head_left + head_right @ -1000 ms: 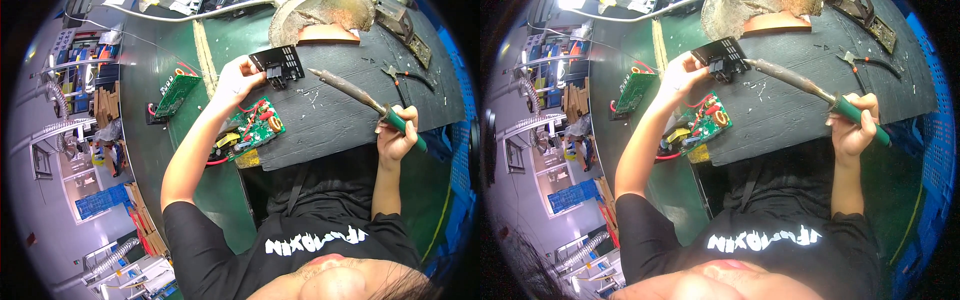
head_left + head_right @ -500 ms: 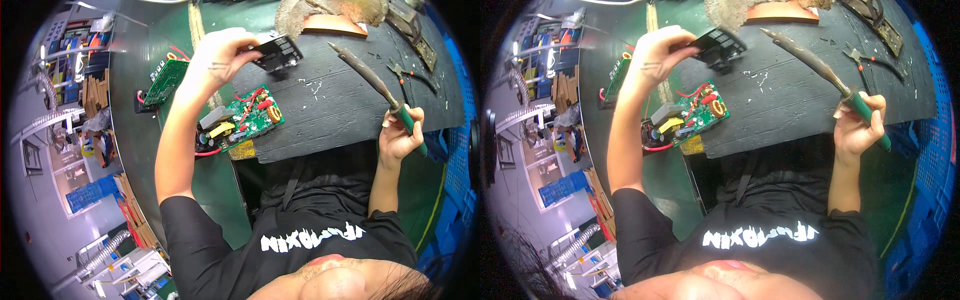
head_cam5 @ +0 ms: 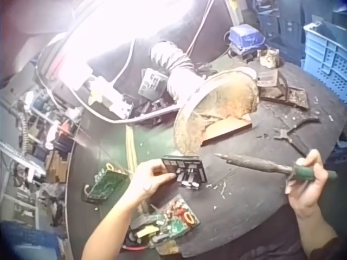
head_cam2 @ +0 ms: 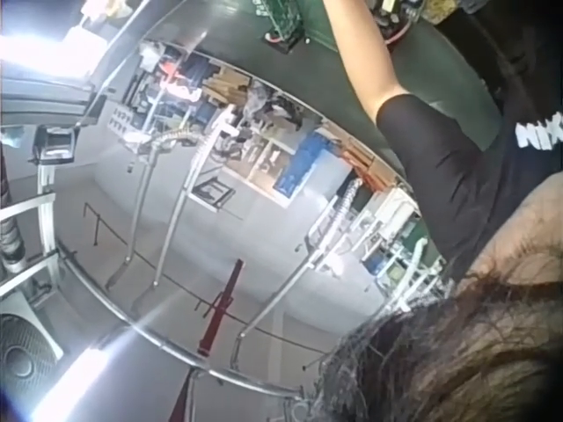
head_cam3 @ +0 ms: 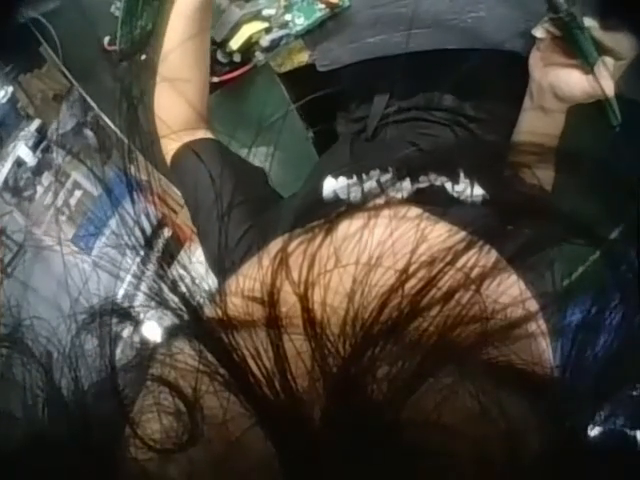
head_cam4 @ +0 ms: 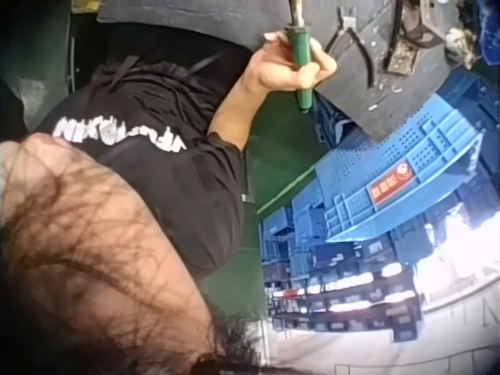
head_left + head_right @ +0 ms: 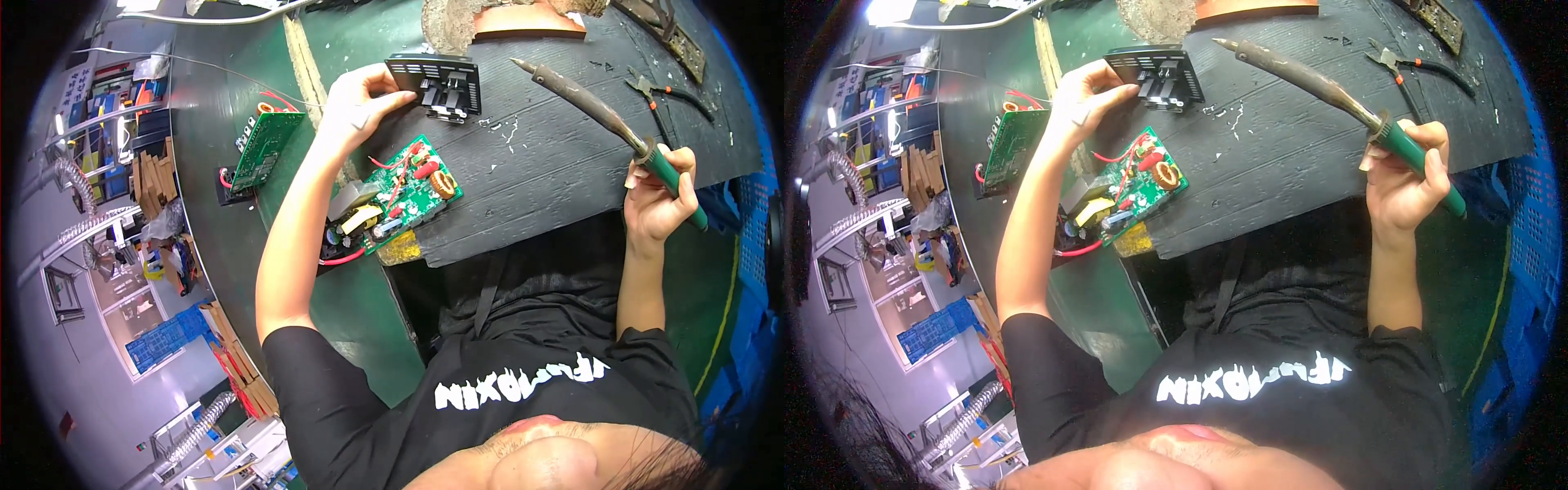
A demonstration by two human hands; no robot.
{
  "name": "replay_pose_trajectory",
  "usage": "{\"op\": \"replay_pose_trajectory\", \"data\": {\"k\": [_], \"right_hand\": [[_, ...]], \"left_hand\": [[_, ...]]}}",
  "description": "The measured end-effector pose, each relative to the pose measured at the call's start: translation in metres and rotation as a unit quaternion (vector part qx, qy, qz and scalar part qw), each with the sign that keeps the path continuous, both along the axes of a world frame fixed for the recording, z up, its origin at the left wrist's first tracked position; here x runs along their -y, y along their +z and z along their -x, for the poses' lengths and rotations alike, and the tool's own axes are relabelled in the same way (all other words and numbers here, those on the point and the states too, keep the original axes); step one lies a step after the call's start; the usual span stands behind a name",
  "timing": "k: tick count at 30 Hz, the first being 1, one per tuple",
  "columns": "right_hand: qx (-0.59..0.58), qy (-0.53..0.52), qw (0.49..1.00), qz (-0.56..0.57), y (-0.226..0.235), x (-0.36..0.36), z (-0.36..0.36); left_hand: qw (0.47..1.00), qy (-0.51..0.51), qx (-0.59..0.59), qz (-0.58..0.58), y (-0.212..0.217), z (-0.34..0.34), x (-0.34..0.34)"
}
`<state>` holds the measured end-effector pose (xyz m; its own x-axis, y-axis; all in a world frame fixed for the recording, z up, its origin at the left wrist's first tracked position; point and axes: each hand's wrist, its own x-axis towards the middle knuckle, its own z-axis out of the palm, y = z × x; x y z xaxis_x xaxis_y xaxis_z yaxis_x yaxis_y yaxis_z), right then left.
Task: Soldering wires to electronic components on a workbench.
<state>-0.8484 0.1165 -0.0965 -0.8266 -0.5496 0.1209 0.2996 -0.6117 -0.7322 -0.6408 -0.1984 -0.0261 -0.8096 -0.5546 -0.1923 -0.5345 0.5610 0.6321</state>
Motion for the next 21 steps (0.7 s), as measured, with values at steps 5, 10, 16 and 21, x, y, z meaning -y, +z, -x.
{"op": "replay_pose_trajectory", "data": {"k": [5, 10, 16, 21], "right_hand": [[-0.004, 0.004, 1.000, 0.002, -0.001, 0.000, 0.000], [-0.007, 0.029, 1.000, 0.003, -0.001, 0.000, 0.000], [-0.002, 0.051, 0.998, 0.042, 0.001, 0.000, 0.001], [0.029, 0.053, 0.998, 0.011, 0.009, 0.001, 0.000]], "left_hand": [[0.971, -0.080, -0.038, 0.223, 0.002, 0.001, 0.003], [0.928, -0.120, 0.002, 0.353, 0.003, -0.027, 0.032], [0.963, -0.135, 0.092, 0.216, 0.011, -0.047, 0.037], [0.955, -0.048, -0.038, 0.289, 0.032, -0.058, -0.017]]}}
